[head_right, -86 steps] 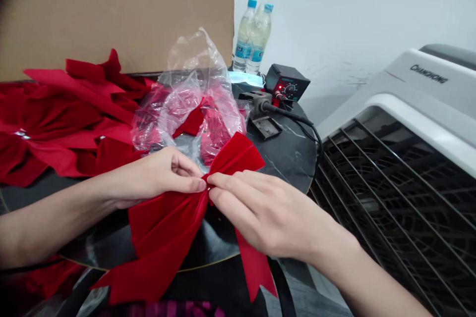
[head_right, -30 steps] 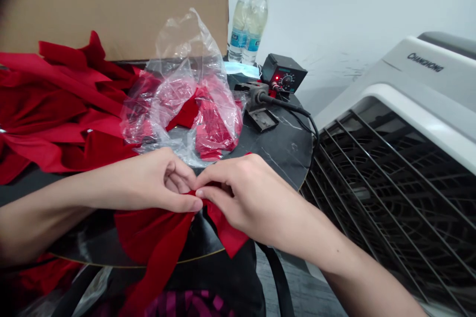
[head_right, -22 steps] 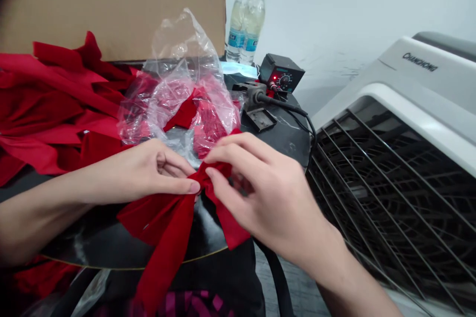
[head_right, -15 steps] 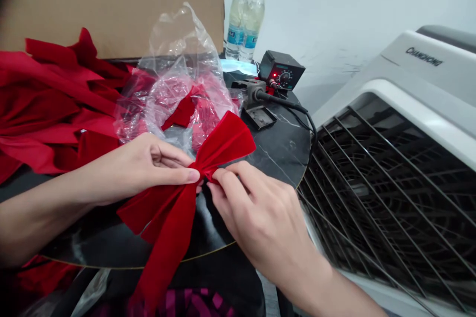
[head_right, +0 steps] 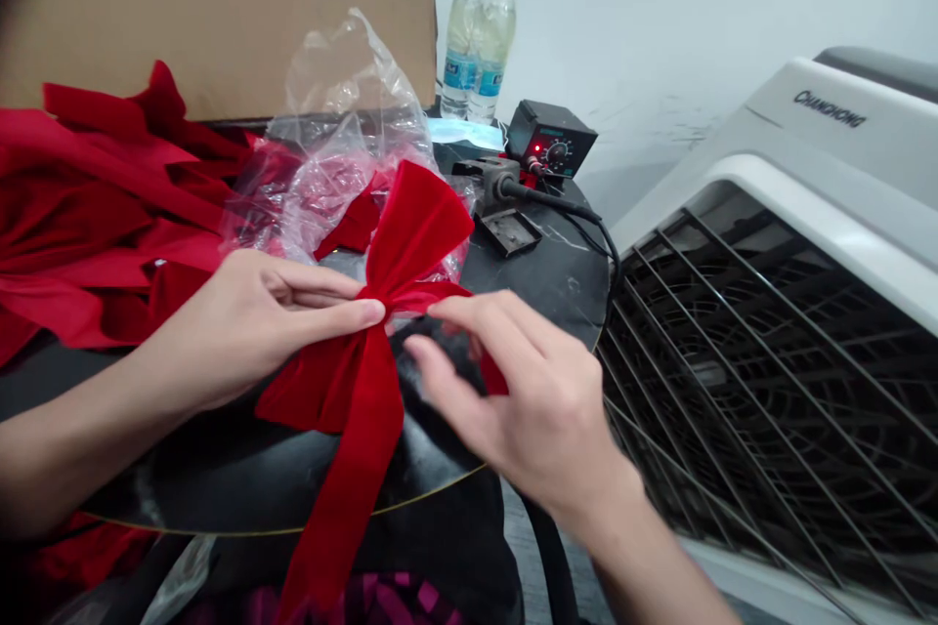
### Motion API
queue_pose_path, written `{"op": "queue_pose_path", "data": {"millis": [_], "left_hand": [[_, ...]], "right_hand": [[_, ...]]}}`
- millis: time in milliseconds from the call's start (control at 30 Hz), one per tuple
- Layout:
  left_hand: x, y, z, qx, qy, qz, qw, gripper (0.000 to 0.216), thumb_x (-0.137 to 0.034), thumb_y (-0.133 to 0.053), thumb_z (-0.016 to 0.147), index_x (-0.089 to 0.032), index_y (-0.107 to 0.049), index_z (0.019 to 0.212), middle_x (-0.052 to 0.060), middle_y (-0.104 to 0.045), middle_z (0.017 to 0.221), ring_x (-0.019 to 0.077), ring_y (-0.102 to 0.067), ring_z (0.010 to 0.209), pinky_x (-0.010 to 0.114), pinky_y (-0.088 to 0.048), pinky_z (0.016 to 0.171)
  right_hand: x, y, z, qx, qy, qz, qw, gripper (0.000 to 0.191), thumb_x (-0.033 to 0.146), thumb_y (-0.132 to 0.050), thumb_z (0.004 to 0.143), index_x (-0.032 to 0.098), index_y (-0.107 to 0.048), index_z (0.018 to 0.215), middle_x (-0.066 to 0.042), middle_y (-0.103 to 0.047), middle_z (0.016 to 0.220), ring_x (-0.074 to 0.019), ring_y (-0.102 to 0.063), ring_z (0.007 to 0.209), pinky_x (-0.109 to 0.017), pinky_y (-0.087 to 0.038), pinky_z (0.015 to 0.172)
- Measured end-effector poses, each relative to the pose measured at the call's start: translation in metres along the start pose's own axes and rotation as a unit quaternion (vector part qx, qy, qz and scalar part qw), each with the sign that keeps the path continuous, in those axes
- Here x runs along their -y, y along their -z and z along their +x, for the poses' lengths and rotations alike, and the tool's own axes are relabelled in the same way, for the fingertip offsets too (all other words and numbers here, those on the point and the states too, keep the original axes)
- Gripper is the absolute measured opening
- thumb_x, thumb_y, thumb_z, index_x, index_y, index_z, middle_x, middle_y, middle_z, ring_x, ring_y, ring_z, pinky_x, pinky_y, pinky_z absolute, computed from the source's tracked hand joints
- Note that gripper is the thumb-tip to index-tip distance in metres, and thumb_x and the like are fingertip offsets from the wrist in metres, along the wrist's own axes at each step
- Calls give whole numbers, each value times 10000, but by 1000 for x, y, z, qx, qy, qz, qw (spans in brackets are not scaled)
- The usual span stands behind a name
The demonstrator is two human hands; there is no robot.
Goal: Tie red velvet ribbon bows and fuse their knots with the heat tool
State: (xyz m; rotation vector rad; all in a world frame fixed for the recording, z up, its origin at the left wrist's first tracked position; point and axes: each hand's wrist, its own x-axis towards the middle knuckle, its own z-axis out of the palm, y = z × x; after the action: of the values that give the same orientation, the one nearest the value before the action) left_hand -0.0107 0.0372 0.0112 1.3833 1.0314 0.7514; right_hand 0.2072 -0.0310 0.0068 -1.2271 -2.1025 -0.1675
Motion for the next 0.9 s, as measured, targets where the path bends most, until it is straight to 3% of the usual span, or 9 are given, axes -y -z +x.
{"op": "queue_pose_path", "data": {"millis": [67,233,333,467,533,633,700,800,900], "left_hand": [[-1,-2,-1,-43,-36,26,998,129,-202,-875,742,-247,-864,862,-14,-848,881,188,-812,853,153,-626,721],[1,-2,-2,-65,-77,19,995,49,-279,-867,783,-263,-864,830,-30,-845,863,171,-811,819,148,-631,716],[3,-1,-1,-54,-55,-41,996,94,-233,-893,747,-276,-863,825,-34,-839,820,164,-803,774,139,-618,664],[4,-1,-2,-20,-10,-98,995,34,-241,-881,767,-256,-851,768,-30,-822,751,133,-770,672,126,-589,612],[5,0,-2,-31,-21,-69,997,53,-243,-896,747,-249,-847,767,-32,-818,745,135,-769,679,117,-576,595],[7,4,-3,-67,-48,-1,997,157,-243,-923,703,-242,-854,844,-24,-828,784,172,-786,737,137,-590,610],[7,7,-2,-79,-55,33,995,199,-268,-917,712,-236,-856,899,-9,-838,836,201,-796,781,173,-615,646],[5,8,-2,-79,-58,71,993,225,-296,-908,722,-229,-858,930,7,-845,898,233,-801,836,224,-645,707],[3,6,-3,-78,-62,83,992,218,-313,-906,721,-223,-859,914,17,-845,915,248,-802,861,250,-658,734]], "right_hand": [[20,-10,2,-18,-73,20,997,257,361,-760,917,164,-693,1068,-21,-740,859,-128,-684,681,-251,-546,649],[45,-32,6,-53,-90,-15,994,90,131,-644,944,160,-719,985,-8,-760,870,-132,-703,744,-263,-532,759],[41,-35,3,-73,-172,92,978,70,137,-666,929,181,-720,936,21,-751,815,-90,-666,647,-219,-529,675],[35,-39,-5,-52,-343,382,857,158,291,-684,949,213,-665,813,42,-704,711,-91,-651,599,-191,-518,559],[34,-42,-6,-33,-358,422,832,166,325,-682,955,218,-664,829,33,-715,736,-108,-676,635,-203,-545,581],[33,-41,-3,-61,-283,278,916,36,214,-678,952,227,-706,972,8,-770,899,-130,-734,783,-235,-600,739],[32,-37,1,-88,-176,147,969,142,125,-668,939,222,-718,1030,-8,-790,973,-145,-752,864,-260,-604,850],[29,-32,6,-81,-66,46,993,188,77,-654,936,223,-727,1028,-11,-804,980,-153,-761,868,-273,-607,885],[30,-31,7,-73,-48,18,996,161,93,-659,936,223,-726,1003,0,-803,928,-142,-755,799,-267,-616,839]]}}
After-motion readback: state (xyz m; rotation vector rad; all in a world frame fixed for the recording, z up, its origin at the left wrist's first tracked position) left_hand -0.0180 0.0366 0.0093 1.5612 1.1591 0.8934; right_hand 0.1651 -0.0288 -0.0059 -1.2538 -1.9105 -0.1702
